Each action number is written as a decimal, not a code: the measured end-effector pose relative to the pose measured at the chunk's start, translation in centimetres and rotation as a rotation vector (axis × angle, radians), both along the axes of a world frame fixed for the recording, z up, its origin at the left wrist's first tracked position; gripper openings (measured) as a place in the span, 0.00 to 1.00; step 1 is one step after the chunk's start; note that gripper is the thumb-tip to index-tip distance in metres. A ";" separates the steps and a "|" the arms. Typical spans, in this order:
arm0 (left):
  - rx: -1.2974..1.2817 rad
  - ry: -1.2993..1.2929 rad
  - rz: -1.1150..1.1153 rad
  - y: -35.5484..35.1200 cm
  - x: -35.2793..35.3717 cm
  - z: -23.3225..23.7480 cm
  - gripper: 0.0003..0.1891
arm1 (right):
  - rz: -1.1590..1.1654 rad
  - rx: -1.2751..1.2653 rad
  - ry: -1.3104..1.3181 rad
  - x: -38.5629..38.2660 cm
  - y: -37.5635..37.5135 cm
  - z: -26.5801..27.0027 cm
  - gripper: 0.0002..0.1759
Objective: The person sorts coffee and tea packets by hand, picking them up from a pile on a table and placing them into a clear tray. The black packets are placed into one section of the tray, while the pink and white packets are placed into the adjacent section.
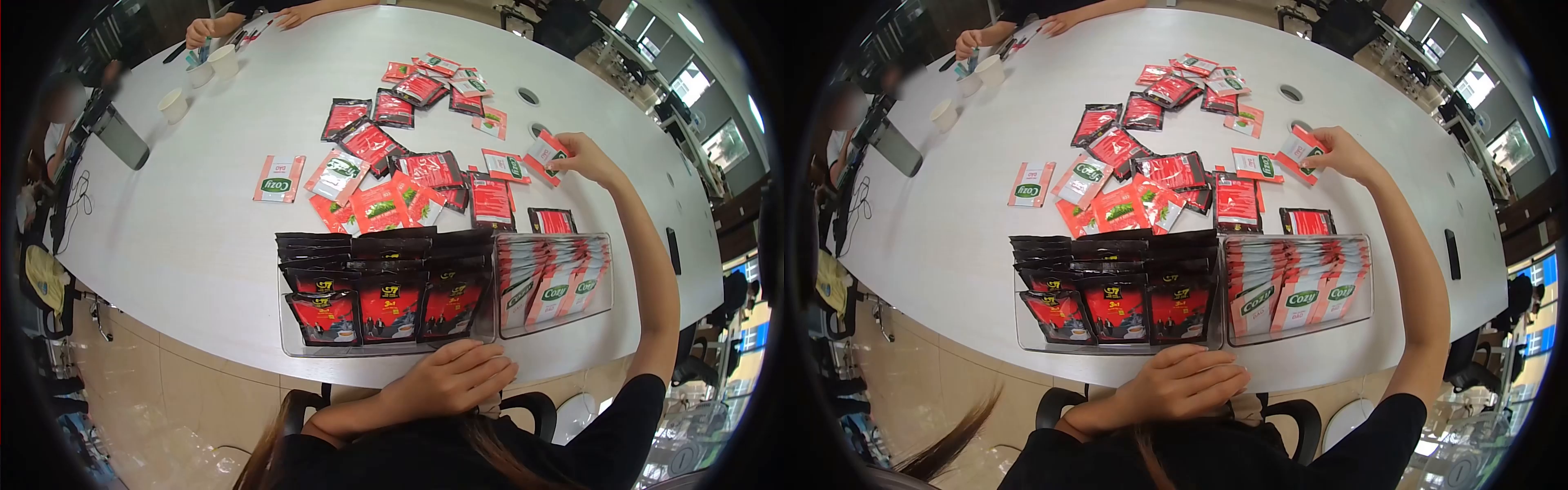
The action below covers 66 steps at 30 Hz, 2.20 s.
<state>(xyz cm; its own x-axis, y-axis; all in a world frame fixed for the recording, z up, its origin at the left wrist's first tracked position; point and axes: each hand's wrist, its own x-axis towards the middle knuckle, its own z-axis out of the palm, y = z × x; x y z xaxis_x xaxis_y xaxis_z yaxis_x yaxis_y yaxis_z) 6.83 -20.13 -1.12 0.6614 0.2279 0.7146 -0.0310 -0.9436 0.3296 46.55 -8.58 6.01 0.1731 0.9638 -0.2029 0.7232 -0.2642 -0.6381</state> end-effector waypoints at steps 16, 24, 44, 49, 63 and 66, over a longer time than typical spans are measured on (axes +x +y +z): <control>-0.102 -0.056 -0.104 -1.1 -0.2 -1.4 0.18 | 0.277 -0.087 -0.340 -4.8 4.4 -1.3 0.21; -0.097 -0.033 -0.100 -0.7 0.0 -1.7 0.16 | 0.292 0.212 -0.051 -11.6 6.4 1.7 0.32; -0.065 -0.083 -0.087 -0.5 0.3 -1.9 0.17 | 0.600 0.150 -0.420 -23.9 4.9 3.4 0.26; -0.218 -0.206 -0.142 -0.2 0.0 -0.6 0.18 | 0.451 0.659 -0.245 -22.3 0.8 5.4 0.15; -1.663 -0.499 -0.505 -2.2 -1.8 2.7 0.35 | 0.931 1.248 -1.027 -22.2 -16.6 4.9 0.13; -1.632 -0.656 -0.434 -2.8 -0.9 1.7 0.27 | 0.906 1.245 -1.097 -21.9 -17.2 4.5 0.14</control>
<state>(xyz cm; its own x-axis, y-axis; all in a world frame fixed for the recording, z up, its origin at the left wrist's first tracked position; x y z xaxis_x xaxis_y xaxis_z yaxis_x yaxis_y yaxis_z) 5.96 -22.89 0.63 0.5919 0.7978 0.1147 -0.6524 0.3906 0.6495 24.70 -25.80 10.51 -0.8507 0.3161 0.4199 0.5244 0.5638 0.6381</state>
